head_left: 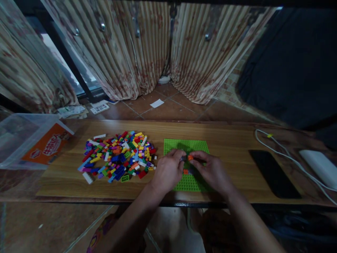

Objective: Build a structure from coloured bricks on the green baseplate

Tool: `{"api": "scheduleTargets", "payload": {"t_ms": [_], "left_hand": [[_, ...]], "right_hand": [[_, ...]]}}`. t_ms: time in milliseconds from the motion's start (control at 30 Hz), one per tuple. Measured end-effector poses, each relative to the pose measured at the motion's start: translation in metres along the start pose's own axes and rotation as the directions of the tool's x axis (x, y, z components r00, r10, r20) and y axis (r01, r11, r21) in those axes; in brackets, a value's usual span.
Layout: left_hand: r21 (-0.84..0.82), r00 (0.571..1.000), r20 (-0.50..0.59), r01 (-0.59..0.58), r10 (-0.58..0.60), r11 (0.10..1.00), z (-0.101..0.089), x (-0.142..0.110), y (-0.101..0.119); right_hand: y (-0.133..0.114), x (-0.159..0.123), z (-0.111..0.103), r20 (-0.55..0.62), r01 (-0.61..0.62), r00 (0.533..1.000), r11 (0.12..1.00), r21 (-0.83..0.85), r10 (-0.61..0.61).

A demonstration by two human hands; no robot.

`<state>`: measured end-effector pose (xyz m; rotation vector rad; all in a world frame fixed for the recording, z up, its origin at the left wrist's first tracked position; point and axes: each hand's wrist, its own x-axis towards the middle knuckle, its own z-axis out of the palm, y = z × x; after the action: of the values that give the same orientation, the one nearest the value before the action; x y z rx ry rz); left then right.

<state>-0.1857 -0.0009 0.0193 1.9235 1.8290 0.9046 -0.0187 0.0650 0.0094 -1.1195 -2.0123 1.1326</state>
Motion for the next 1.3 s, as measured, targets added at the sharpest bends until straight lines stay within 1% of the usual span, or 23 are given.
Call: {"api": "scheduleTargets", "payload": {"t_ms": [100, 200, 267, 367, 500, 600, 800, 1000, 1133, 1300], "left_hand": [[0.065, 0.997, -0.016, 0.077, -0.076, 0.995, 0.002, 0.005, -0.001], [0.094, 0.995, -0.04, 0.099, -0.096, 0.991, 0.002, 0.01, -0.004], [0.11, 0.994, -0.049, 0.101, -0.096, 0.989, 0.003, 0.012, -0.005], [0.13, 0.992, -0.057, 0.117, -0.11, 0.985, 0.005, 0.014, -0.006], [0.164, 0.991, -0.056, 0.126, -0.119, 0.978, 0.007, 0.015, -0.006], [0.197, 0.992, -0.044, 0.122, -0.116, 0.973, 0.009, 0.015, -0.006], [0.215, 0.993, -0.032, 0.116, -0.111, 0.97, 0.011, 0.014, -0.008], [0.23, 0.995, -0.027, 0.101, -0.097, 0.968, 0.011, 0.014, -0.007], [0.23, 0.996, -0.012, 0.09, -0.09, 0.969, 0.011, 0.014, -0.007], [0.233, 0.996, -0.008, 0.088, -0.089, 0.968, 0.012, 0.013, -0.008]], "right_hand": [[0.011, 0.001, -0.011, -0.058, 0.021, 0.998, 0.991, -0.133, -0.029], [0.017, 0.001, -0.015, -0.076, 0.091, 0.991, 0.979, -0.182, -0.106], [0.018, 0.002, -0.012, -0.097, 0.109, 0.987, 0.976, -0.191, -0.129], [0.02, 0.005, -0.003, -0.132, 0.09, 0.984, 0.977, -0.193, -0.117], [0.024, 0.009, 0.008, -0.14, 0.088, 0.983, 0.979, -0.181, -0.115], [0.025, 0.009, 0.01, -0.145, 0.077, 0.984, 0.98, -0.186, -0.105], [0.022, 0.007, 0.008, -0.124, 0.057, 0.989, 0.976, -0.213, -0.084], [0.017, 0.008, 0.009, -0.092, 0.103, 0.986, 0.947, -0.304, -0.137], [0.011, 0.012, 0.008, -0.008, 0.176, 0.981, 0.908, -0.381, -0.193], [0.006, 0.015, 0.005, 0.063, 0.206, 0.978, 0.882, -0.423, -0.198]]}}
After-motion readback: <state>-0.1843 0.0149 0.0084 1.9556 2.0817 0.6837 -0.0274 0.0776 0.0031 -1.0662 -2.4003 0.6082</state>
